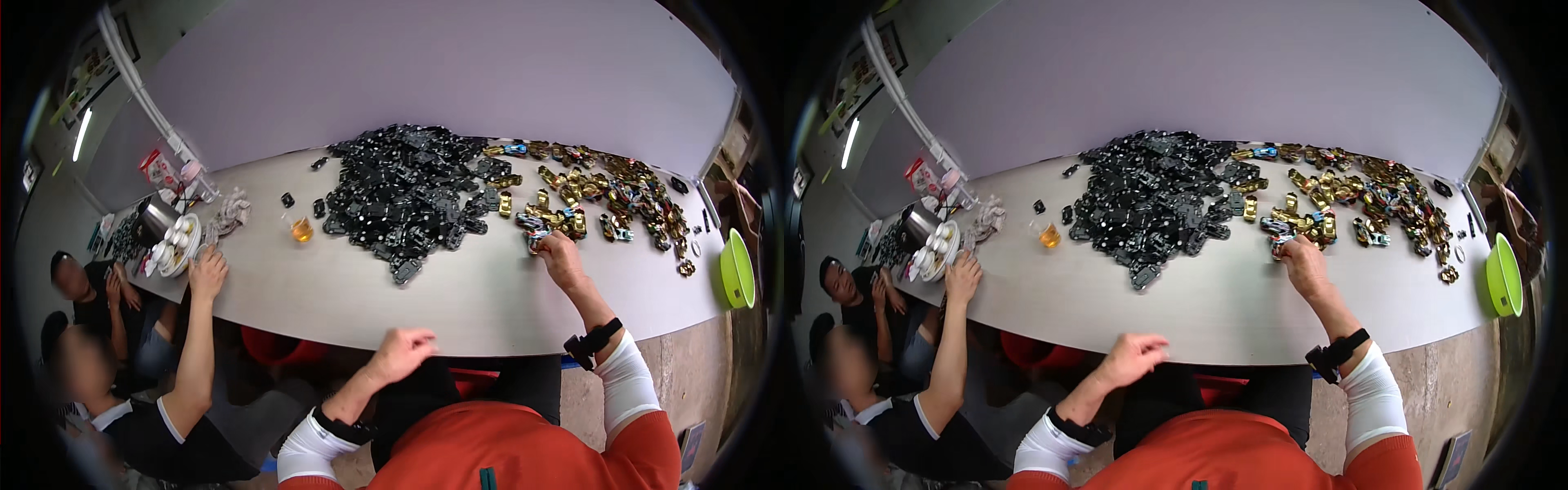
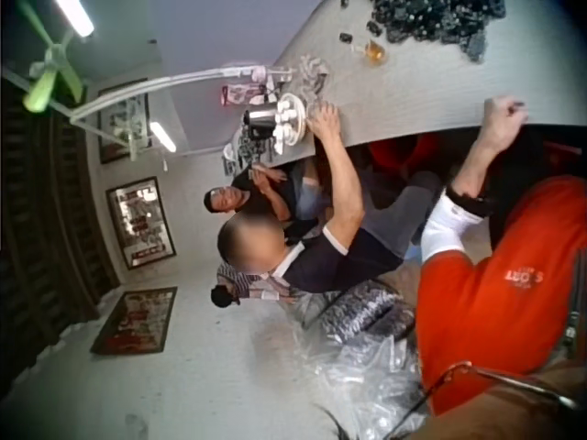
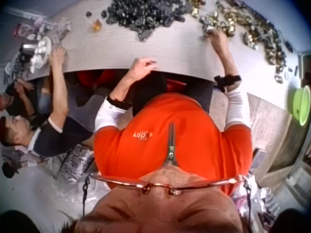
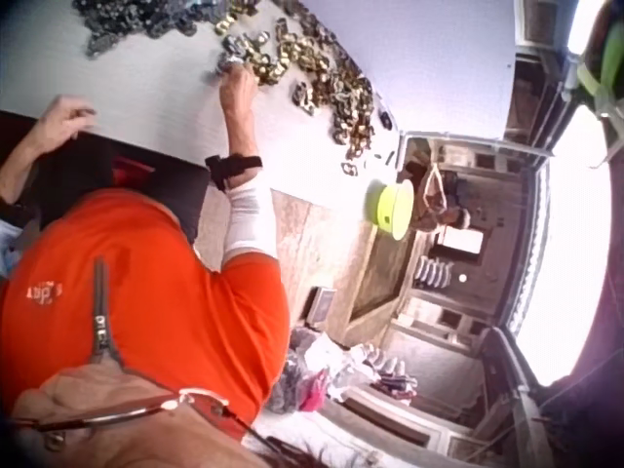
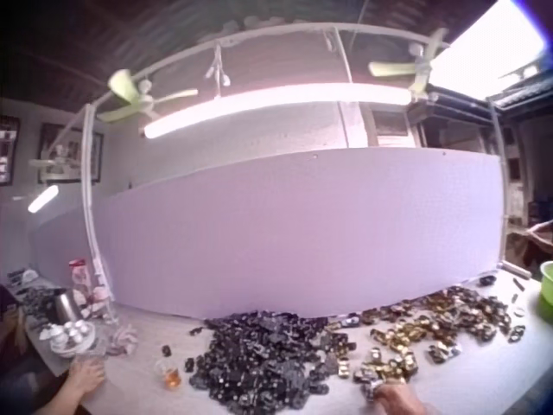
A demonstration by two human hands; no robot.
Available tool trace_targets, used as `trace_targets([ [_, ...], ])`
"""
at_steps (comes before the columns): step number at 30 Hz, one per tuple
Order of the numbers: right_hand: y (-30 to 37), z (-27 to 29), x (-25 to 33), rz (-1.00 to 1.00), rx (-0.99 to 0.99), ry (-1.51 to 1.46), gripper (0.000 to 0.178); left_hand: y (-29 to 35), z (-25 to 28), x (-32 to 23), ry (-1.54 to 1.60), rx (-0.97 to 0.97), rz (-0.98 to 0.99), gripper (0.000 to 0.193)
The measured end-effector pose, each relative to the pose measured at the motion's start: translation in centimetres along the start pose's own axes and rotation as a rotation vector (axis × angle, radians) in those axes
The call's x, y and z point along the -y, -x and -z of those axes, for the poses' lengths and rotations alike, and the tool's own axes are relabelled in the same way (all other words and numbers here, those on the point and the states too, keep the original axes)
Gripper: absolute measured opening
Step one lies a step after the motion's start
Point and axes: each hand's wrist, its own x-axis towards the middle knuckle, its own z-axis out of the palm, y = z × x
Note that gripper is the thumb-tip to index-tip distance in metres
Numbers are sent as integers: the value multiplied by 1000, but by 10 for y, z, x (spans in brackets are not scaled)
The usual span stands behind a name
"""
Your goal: The person assembles small toy cars by hand at a table. They pick up a black chassis and a colored body, fit the two parts together, and place the completed unit on the table. The process is repeated continuously with different colored bodies.
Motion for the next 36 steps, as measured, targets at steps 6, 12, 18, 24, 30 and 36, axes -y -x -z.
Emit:
trace_targets([
  [6, 3, 10, 33, -361, 390, -721, 7, -58, 45, 9, -634, -651, -224, 30],
  [12, 4, 5, 22, -404, 357, -569, 10, -90, 31, 9, -806, -618, -90, 28],
  [18, 0, -8, 14, -71, -36, -337, 10, -93, 36, 8, -732, -612, -37, 23],
  [24, 12, -23, 65, -45, -61, -324, 15, -89, 22, 15, 26, -461, -65, 23],
  [30, 23, -49, 38, -71, 1, -245, 17, -89, 25, 23, 1219, 121, 44, 34],
  [36, 17, -36, 46, -134, -22, -278, 18, -85, 11, 28, 1355, 277, -38, 34],
])
